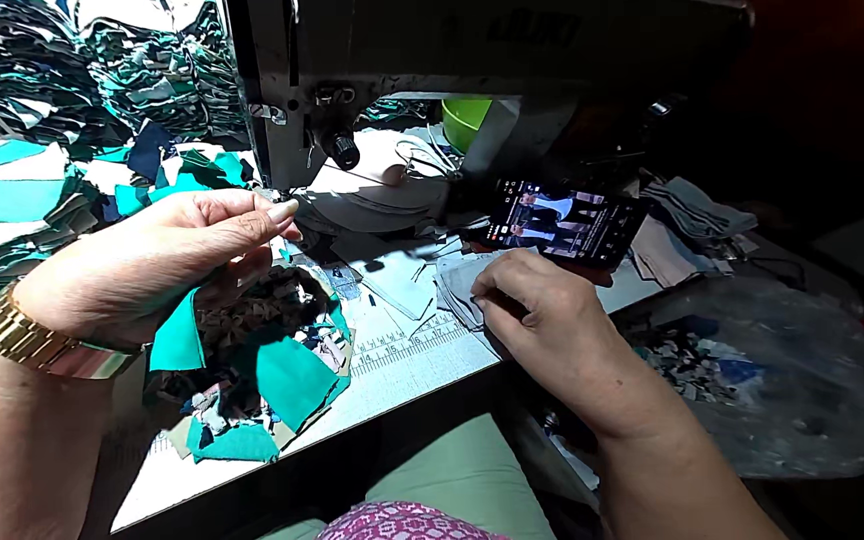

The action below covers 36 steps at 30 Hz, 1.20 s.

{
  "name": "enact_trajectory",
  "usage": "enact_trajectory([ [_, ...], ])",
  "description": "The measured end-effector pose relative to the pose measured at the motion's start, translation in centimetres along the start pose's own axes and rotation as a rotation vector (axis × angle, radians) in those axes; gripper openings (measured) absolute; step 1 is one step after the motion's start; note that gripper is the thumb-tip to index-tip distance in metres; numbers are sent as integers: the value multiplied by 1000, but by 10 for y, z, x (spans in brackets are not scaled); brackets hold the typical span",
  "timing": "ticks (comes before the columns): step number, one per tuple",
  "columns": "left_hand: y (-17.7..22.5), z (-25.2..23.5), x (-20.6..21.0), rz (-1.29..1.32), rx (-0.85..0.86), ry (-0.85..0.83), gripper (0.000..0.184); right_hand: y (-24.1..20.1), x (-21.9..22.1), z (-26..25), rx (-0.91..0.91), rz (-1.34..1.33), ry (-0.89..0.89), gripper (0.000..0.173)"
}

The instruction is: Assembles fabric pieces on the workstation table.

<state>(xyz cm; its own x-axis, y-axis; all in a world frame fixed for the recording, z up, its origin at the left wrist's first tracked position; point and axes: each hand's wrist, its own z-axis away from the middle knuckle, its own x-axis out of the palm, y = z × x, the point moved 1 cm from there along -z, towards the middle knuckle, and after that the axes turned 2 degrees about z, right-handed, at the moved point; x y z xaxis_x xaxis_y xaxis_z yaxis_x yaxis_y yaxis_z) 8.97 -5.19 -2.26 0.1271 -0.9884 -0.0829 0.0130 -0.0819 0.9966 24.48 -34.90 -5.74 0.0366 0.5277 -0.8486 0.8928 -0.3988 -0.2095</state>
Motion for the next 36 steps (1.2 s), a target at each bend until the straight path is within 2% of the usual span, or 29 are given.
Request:
enact_trajectory([
  [9,1,1,2,-1,-12,1,25,-2,3,4,-32,30,18,19],
  [20,1,-1,0,-31,8,-22,26,-6,4,3,-54,73,29,13],
  [24,15,6,19,-59,-79,126,24,-12,4,4,-31,113,7,10],
  [27,0,-1,1,-51,24,-15,25,-15,4,3,-16,140,8,10],
  [29,-1,-1,-1,-48,24,-40,25,-14,5,3,-9,134,19,11],
  [33,12,6,16,-29,-61,96,21,-3,2,3,97,-17,51,12],
  [36,9,5,9,-14,-43,41,21,11,-7,0,245,-226,69,7],
])
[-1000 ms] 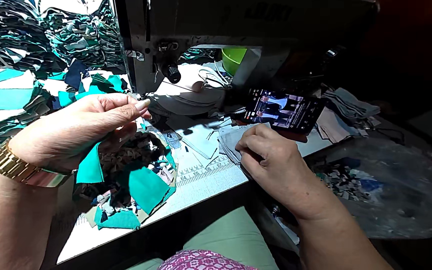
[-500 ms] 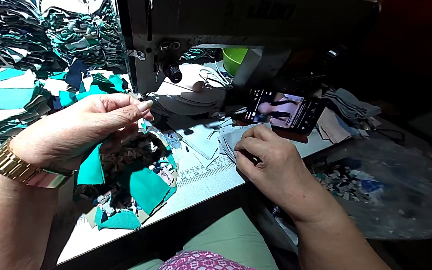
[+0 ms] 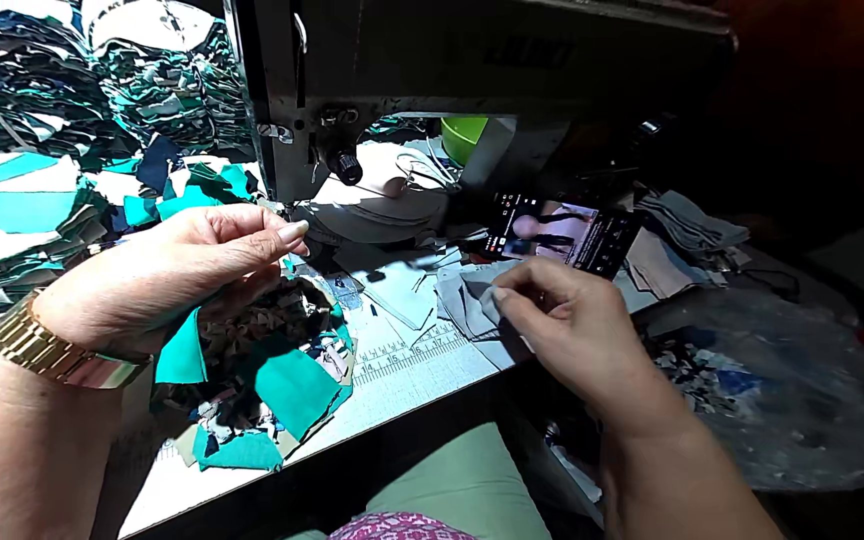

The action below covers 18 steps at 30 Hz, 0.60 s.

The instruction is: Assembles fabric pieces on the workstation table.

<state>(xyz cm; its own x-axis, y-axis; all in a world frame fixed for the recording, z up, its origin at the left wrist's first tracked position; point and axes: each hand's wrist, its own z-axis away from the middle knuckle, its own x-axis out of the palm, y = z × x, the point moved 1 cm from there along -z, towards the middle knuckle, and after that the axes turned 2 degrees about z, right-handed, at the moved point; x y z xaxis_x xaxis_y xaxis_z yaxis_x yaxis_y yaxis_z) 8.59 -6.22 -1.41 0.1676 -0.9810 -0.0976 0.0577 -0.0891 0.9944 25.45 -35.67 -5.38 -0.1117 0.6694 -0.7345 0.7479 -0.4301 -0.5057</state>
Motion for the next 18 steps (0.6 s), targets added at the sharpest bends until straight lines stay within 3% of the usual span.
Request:
enact_trajectory([
  [2,0,0,0,1,3,4,19,7,-7,-6,75,-106,6,6],
  [4,-5,-3,-6,-2,25,-39,17,12,-12,-12,104,-208,25,16],
  [8,-4,-3,-5,-2,44,-64,14,7,-21,-24,80,-502,35,26],
  [13,0,0,5,-96,97,-94,37,-44,-12,-29,7,-773,-64,31],
  [16,-1,2,9,-81,148,-235,55,-81,7,-27,-103,-880,-111,30],
  [18,-1,3,10,-44,185,-348,45,-96,18,-24,-148,-947,-129,26],
])
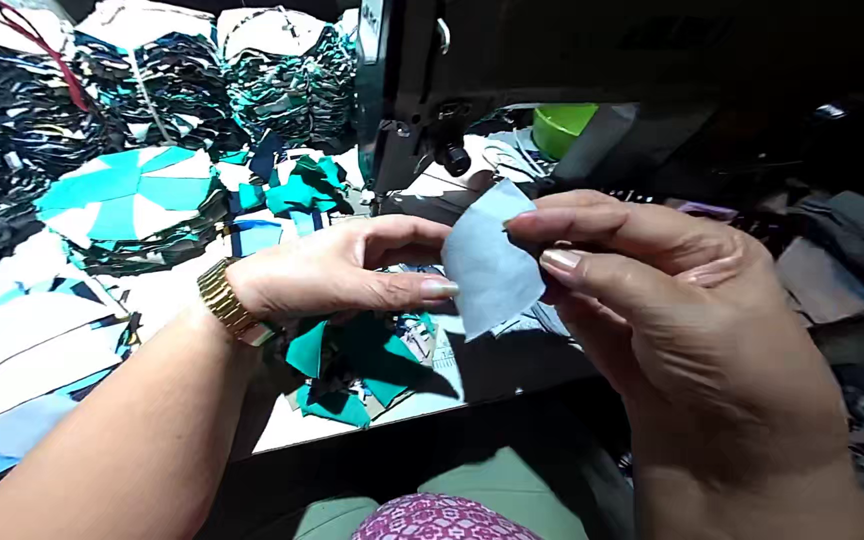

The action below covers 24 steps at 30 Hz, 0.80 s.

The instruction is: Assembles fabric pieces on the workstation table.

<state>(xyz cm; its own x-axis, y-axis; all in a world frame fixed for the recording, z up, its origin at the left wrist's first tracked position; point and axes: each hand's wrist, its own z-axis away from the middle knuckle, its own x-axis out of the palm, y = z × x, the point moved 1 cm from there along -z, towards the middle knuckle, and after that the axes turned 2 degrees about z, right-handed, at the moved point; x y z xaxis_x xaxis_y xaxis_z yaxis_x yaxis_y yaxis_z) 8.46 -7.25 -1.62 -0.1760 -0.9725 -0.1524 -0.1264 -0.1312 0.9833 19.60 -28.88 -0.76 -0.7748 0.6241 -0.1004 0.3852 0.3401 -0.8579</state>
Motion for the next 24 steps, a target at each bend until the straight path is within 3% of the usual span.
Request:
enact_trajectory([
  [3,1,3,-3,63,-19,-56,11,6,15,5,-21,-32,37,20],
  [6,3,6,-13,43,-56,-79,3,20,22,16,-7,89,105,18],
  [14,4,7,-21,-230,-208,-146,8,39,48,52,106,334,97,13],
  [24,-3,3,-16,-483,-310,-78,16,52,50,57,15,610,24,9],
])
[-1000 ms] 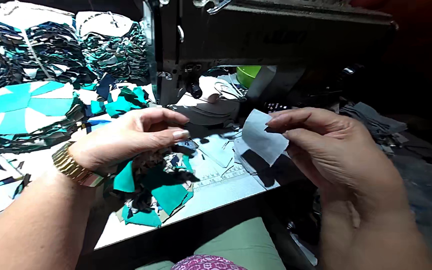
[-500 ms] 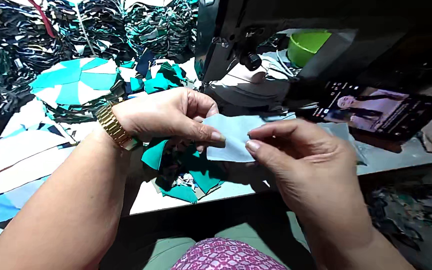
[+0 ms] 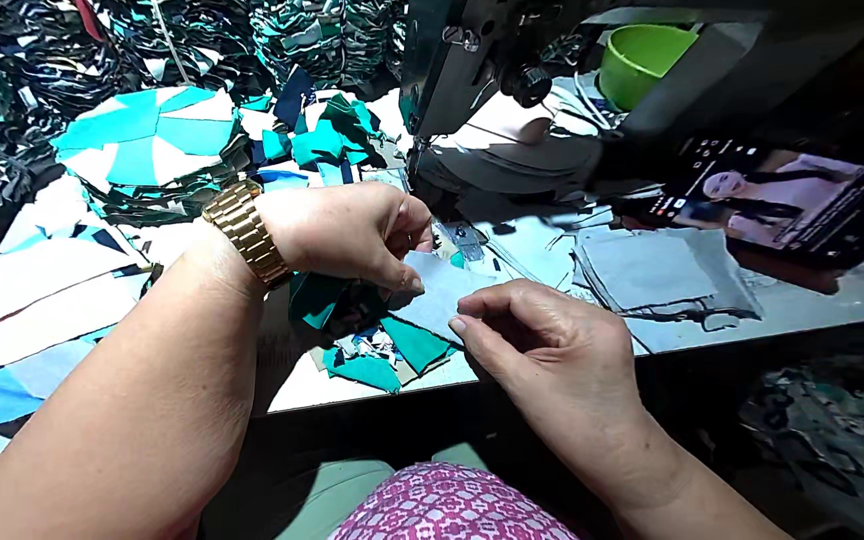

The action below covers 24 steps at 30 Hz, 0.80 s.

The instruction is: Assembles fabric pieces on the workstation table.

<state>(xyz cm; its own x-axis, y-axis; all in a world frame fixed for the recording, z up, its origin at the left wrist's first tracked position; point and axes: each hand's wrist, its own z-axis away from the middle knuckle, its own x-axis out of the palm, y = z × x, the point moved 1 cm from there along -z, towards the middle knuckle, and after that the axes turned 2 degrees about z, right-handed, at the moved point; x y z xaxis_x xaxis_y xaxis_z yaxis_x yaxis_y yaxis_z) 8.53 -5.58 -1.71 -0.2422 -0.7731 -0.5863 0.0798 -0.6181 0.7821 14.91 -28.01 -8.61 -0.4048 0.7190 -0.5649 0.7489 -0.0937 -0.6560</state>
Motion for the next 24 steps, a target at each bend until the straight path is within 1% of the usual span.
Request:
enact_trajectory([
  [4,1,2,-3,31,46,14,18,-5,-7,-3,55,-84,-2,11],
  [7,-1,3,-5,45,64,36,19,-6,-9,-5,64,-94,1,12],
  [10,-2,0,-3,-35,-13,26,19,0,-5,-4,-2,38,-67,13],
  [13,-2,-1,0,-101,-51,41,21,3,-8,-7,-64,158,-101,19],
  [15,-2,1,-3,-125,-16,74,23,7,-17,-12,-49,127,-99,19],
  [17,-3,4,-7,-144,42,114,24,9,-26,-17,-34,65,-79,14],
  [19,-1,6,-8,-115,80,125,22,6,-31,-20,-58,31,-63,11],
  [22,2,6,-2,-101,82,66,23,0,-26,-22,-177,46,-94,14],
  [24,2,4,2,-168,37,-2,26,1,-17,-22,-232,71,-160,19],
])
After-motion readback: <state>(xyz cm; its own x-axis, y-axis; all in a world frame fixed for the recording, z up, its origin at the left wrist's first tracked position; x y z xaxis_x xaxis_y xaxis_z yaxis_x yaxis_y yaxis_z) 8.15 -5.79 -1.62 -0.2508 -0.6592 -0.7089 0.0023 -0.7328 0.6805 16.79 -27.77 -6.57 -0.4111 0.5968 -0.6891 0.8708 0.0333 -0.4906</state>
